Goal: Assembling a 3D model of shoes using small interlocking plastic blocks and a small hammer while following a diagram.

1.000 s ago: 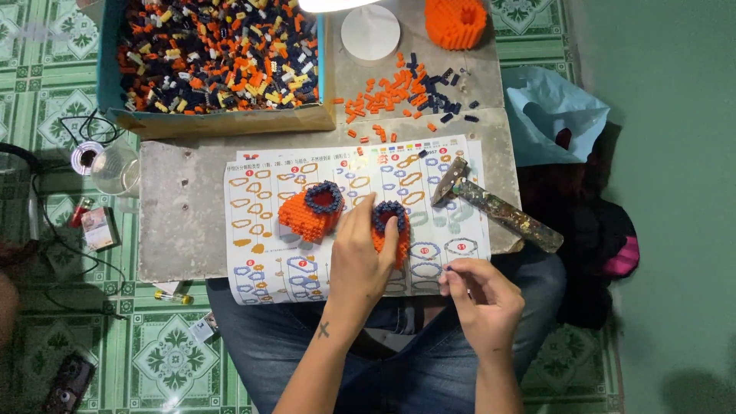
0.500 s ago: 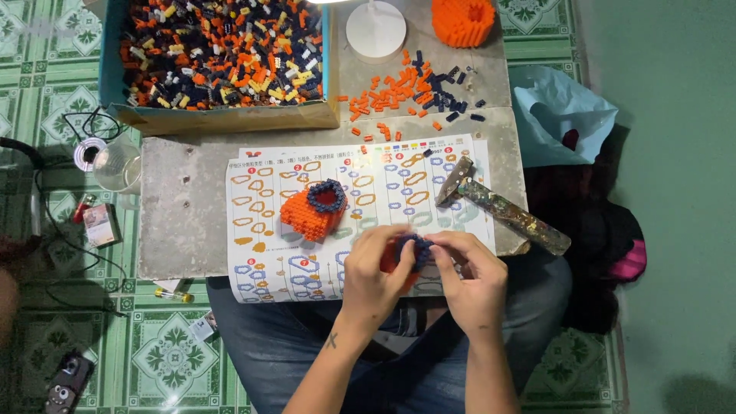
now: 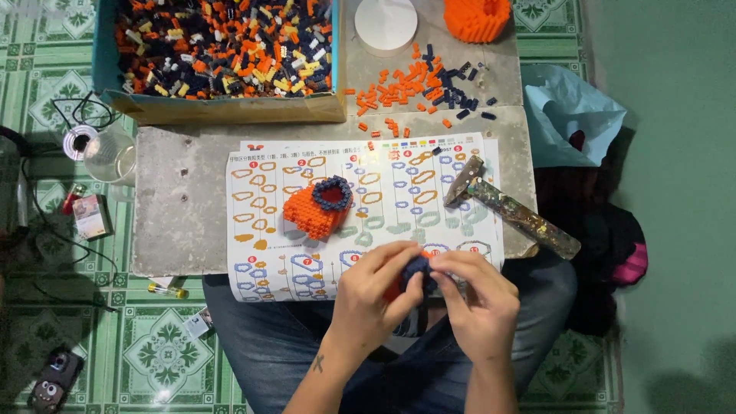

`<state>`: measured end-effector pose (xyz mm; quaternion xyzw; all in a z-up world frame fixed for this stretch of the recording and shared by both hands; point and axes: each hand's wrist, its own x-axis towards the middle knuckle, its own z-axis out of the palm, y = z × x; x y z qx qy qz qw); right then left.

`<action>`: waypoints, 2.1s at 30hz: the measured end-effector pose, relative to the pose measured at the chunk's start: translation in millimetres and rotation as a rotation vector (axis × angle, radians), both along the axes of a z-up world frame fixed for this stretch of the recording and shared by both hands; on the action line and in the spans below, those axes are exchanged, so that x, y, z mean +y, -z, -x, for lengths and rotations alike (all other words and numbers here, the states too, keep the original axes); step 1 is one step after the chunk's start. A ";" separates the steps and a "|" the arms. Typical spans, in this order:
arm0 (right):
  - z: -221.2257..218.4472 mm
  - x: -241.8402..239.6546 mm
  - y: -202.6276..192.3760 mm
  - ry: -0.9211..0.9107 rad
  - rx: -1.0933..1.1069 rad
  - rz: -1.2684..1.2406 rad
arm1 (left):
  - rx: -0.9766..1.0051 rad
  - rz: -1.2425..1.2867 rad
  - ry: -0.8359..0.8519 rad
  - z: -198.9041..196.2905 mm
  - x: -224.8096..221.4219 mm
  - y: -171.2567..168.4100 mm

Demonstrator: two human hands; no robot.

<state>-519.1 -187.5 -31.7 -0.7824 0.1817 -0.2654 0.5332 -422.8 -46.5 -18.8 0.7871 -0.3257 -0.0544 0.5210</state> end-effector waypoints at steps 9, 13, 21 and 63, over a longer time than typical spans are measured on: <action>19.6 12.7 -13.1 -0.031 -0.017 -0.010 | -0.063 -0.055 0.000 13.3 20.5 -31.5; 18.4 17.1 -17.1 -0.022 -0.003 -0.007 | -0.071 -0.058 -0.015 13.8 24.6 -32.7; 16.2 23.3 -25.3 -0.004 0.061 0.084 | -0.070 -0.059 -0.025 11.3 29.4 -33.2; 17.8 -107.6 43.5 0.146 0.537 0.851 | -0.036 -0.050 -0.215 -27.7 -12.3 27.4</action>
